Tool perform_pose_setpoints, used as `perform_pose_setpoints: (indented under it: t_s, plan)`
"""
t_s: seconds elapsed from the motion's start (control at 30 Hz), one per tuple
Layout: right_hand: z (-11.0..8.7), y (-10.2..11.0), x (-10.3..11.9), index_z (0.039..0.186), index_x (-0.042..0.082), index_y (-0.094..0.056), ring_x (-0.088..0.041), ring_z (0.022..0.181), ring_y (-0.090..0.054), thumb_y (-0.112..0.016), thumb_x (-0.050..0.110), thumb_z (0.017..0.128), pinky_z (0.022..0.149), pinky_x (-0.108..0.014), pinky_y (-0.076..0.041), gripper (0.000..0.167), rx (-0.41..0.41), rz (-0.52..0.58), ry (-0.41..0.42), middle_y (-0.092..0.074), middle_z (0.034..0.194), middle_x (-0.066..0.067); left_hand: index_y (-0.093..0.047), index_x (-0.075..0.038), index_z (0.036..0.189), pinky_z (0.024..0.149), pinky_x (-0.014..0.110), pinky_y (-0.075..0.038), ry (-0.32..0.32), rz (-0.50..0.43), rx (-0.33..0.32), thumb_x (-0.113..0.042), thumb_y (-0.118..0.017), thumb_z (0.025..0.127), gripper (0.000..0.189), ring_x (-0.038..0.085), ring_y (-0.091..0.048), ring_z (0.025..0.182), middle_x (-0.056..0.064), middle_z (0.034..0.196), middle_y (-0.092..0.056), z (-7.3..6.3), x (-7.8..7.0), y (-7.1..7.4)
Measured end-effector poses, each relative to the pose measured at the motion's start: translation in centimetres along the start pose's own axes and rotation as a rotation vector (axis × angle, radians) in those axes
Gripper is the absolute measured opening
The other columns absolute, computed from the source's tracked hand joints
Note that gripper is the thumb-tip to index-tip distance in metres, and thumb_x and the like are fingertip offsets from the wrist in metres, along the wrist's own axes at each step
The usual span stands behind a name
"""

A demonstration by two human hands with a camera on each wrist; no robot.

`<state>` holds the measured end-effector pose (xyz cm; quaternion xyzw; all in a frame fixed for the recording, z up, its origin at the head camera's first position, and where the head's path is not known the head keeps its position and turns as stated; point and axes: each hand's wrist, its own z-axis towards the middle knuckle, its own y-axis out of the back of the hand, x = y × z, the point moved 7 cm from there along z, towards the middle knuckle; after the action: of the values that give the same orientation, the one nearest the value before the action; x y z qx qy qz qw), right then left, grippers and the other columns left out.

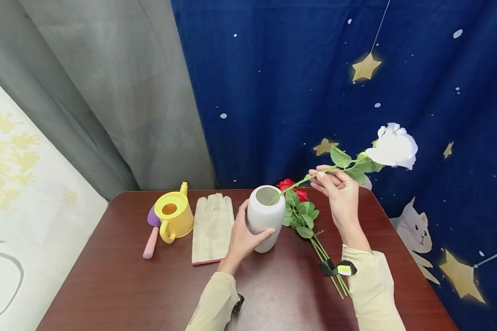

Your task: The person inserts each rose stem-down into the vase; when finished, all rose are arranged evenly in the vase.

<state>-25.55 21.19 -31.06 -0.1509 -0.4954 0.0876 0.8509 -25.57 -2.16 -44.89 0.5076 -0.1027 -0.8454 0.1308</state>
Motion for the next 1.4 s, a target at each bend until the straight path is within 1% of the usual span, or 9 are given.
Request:
perform_pose_setpoints:
  t_s: [0.5, 0.67, 0.77, 0.87, 0.93, 1.07, 1.17, 1.27, 1.4]
  plan:
    - [-0.8, -0.5, -1.8, 0.104, -0.016, -0.058, -0.032, 0.083, -0.066, -0.063, -0.001, 0.086, 0.072, -0.037, -0.052, 0.024, 0.006, -0.105, -0.033, -0.069, 0.093, -0.015, -0.031, -0.027, 0.141, 0.093, 0.04, -0.04, 0.009, 0.003, 0.01, -0.044, -0.084, 0.062, 0.096, 0.012, -0.047, 0.114, -0.007, 0.131, -0.046, 0.0, 0.2, 0.0]
    - [-0.9, -1.0, -2.2, 0.104, -0.016, -0.058, -0.027, 0.083, -0.067, -0.064, 0.002, 0.086, 0.072, -0.033, -0.052, 0.026, 0.016, -0.168, -0.043, -0.069, 0.092, -0.014, -0.031, -0.026, 0.141, 0.092, 0.042, -0.04, 0.01, 0.015, 0.002, -0.042, -0.084, 0.062, 0.097, 0.013, -0.048, 0.113, -0.006, 0.131, -0.047, -0.1, 0.1, 0.2]
    - [-0.9, -1.3, -2.5, 0.103, -0.013, -0.06, -0.022, 0.084, -0.067, -0.064, 0.005, 0.087, 0.073, -0.029, -0.052, 0.025, 0.043, -0.259, -0.056, -0.069, 0.093, -0.014, -0.031, -0.026, 0.141, 0.092, 0.042, -0.04, 0.008, 0.018, 0.006, -0.041, -0.084, 0.062, 0.097, 0.013, -0.048, 0.113, -0.005, 0.131, -0.047, -0.1, 0.1, 0.1]
    - [-0.8, -1.9, -2.9, 0.105, -0.008, -0.063, -0.02, 0.089, -0.066, -0.065, 0.009, 0.087, 0.075, -0.027, -0.051, 0.025, 0.113, -0.385, -0.077, -0.068, 0.098, -0.016, -0.03, -0.026, 0.141, 0.093, 0.041, -0.04, 0.005, 0.014, 0.009, -0.041, -0.084, 0.062, 0.097, 0.013, -0.048, 0.114, -0.006, 0.132, -0.046, -0.1, 0.1, 0.1]
    - [-0.8, -2.3, -3.4, 0.113, -0.004, -0.061, -0.021, 0.099, -0.062, -0.064, 0.012, 0.088, 0.08, -0.029, -0.05, 0.03, 0.196, -0.473, -0.114, -0.065, 0.108, -0.016, -0.03, -0.026, 0.141, 0.093, 0.041, -0.04, 0.0, 0.011, 0.009, -0.041, -0.084, 0.063, 0.096, 0.013, -0.047, 0.114, -0.006, 0.132, -0.046, 0.0, 0.0, 0.0]
    - [-1.9, -2.6, -5.1, 0.134, -0.003, -0.044, -0.03, 0.119, -0.049, -0.059, 0.023, 0.092, 0.093, -0.041, -0.042, 0.051, 0.427, -0.615, -0.271, -0.05, 0.13, -0.021, -0.03, -0.027, 0.141, 0.092, 0.04, -0.041, -0.006, 0.006, 0.01, -0.041, -0.084, 0.063, 0.096, 0.013, -0.047, 0.114, -0.006, 0.132, -0.046, 0.0, 0.0, -0.1]
    - [-3.3, -1.8, -6.4, 0.138, -0.004, -0.037, -0.035, 0.121, -0.045, -0.054, 0.028, 0.095, 0.094, -0.046, -0.04, 0.056, 0.554, -0.654, -0.4, -0.044, 0.134, -0.023, -0.029, -0.026, 0.142, 0.092, 0.04, -0.041, -0.009, 0.005, 0.018, -0.041, -0.084, 0.064, 0.096, 0.013, -0.047, 0.114, -0.006, 0.132, -0.046, 0.0, 0.0, -0.2]
    - [-4.4, -0.5, -7.3, 0.135, -0.005, -0.041, -0.035, 0.117, -0.049, -0.052, 0.027, 0.096, 0.089, -0.045, -0.044, 0.052, 0.591, -0.645, -0.467, -0.047, 0.132, -0.023, -0.029, -0.027, 0.142, 0.092, 0.041, -0.041, -0.005, 0.01, 0.022, -0.042, -0.083, 0.064, 0.097, 0.013, -0.047, 0.114, -0.006, 0.133, -0.045, -0.1, -0.1, -0.3]
    - [-5.4, 1.2, -8.0, 0.131, -0.005, -0.046, -0.033, 0.114, -0.051, -0.052, 0.029, 0.095, 0.087, -0.043, -0.046, 0.05, 0.593, -0.676, -0.492, -0.051, 0.129, -0.02, -0.029, -0.027, 0.142, 0.091, 0.042, -0.041, 0.008, 0.02, 0.013, -0.042, -0.084, 0.063, 0.097, 0.012, -0.047, 0.113, -0.006, 0.132, -0.045, -0.1, 0.0, -0.2]
